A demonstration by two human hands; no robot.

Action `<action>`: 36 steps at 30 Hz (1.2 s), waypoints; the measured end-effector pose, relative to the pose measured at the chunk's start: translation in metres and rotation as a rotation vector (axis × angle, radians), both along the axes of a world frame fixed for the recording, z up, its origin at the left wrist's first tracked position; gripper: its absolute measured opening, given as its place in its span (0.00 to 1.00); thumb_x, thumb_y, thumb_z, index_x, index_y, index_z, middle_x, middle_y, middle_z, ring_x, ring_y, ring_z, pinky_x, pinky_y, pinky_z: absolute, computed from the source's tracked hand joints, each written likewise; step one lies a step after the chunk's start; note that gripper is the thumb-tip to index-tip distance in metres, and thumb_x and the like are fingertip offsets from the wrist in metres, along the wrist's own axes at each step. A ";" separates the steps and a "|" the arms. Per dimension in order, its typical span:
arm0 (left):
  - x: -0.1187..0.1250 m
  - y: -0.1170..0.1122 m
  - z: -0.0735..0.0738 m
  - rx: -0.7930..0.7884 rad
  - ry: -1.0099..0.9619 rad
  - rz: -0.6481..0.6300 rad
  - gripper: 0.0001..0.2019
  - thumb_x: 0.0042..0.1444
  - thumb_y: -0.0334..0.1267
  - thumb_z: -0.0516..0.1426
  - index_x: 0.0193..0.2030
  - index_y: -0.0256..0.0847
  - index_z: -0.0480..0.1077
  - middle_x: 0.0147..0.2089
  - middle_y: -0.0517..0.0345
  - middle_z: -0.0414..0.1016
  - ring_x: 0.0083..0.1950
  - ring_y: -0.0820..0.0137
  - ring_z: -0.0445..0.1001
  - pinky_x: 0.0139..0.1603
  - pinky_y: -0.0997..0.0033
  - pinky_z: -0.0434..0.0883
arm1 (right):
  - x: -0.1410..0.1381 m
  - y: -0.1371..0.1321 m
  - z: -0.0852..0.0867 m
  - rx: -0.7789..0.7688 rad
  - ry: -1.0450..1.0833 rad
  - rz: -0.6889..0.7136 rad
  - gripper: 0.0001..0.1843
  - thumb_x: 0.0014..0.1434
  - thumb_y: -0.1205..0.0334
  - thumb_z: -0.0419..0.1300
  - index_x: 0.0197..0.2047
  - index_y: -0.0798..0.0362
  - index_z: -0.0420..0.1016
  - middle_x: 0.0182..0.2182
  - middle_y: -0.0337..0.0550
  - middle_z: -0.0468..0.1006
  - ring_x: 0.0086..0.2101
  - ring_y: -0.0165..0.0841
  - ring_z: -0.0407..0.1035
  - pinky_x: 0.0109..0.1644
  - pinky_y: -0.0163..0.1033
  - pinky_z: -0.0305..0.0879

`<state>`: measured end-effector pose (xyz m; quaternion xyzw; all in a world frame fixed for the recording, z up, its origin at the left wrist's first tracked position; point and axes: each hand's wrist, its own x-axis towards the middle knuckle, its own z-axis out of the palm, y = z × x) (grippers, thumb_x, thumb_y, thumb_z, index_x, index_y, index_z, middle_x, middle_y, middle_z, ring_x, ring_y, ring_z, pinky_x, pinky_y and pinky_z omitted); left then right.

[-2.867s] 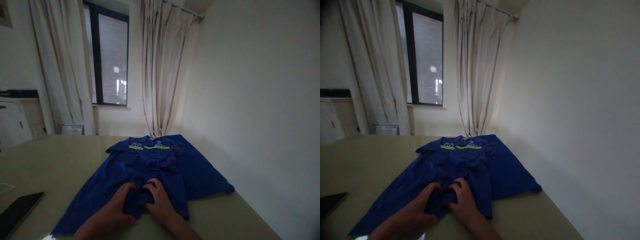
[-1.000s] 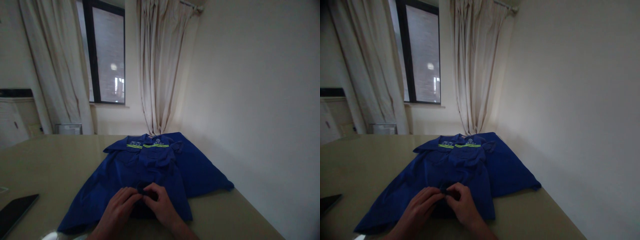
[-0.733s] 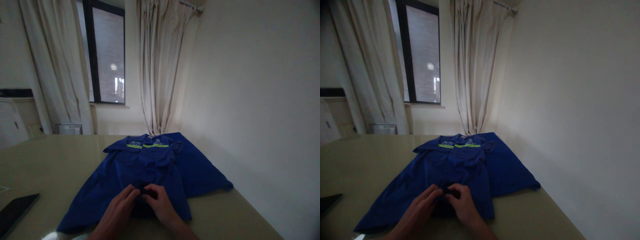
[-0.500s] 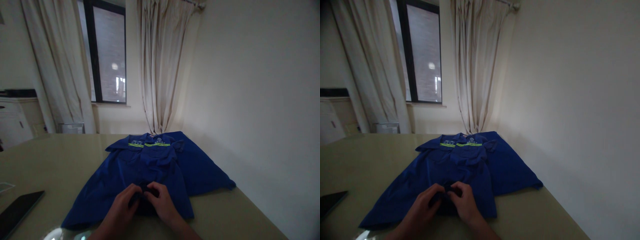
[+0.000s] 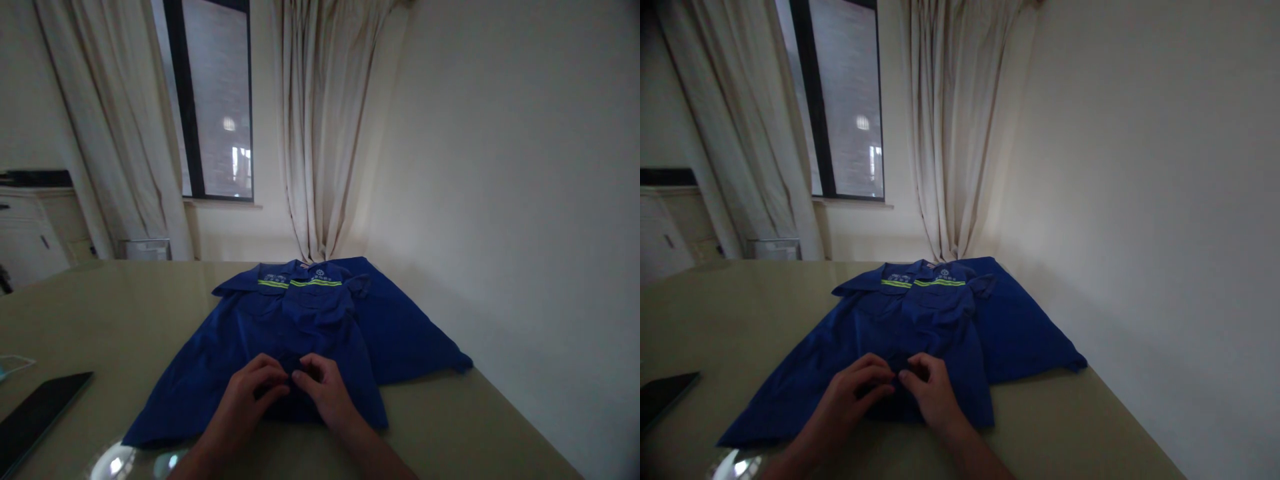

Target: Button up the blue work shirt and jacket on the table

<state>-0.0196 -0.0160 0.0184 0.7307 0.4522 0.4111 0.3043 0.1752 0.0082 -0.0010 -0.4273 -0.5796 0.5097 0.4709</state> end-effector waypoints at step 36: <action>-0.006 -0.002 -0.004 0.082 0.167 0.030 0.08 0.61 0.32 0.58 0.38 0.48 0.79 0.40 0.61 0.83 0.43 0.68 0.80 0.46 0.72 0.74 | -0.003 -0.018 0.018 0.237 -0.322 -0.056 0.06 0.56 0.62 0.62 0.35 0.54 0.80 0.26 0.37 0.76 0.29 0.30 0.67 0.33 0.33 0.59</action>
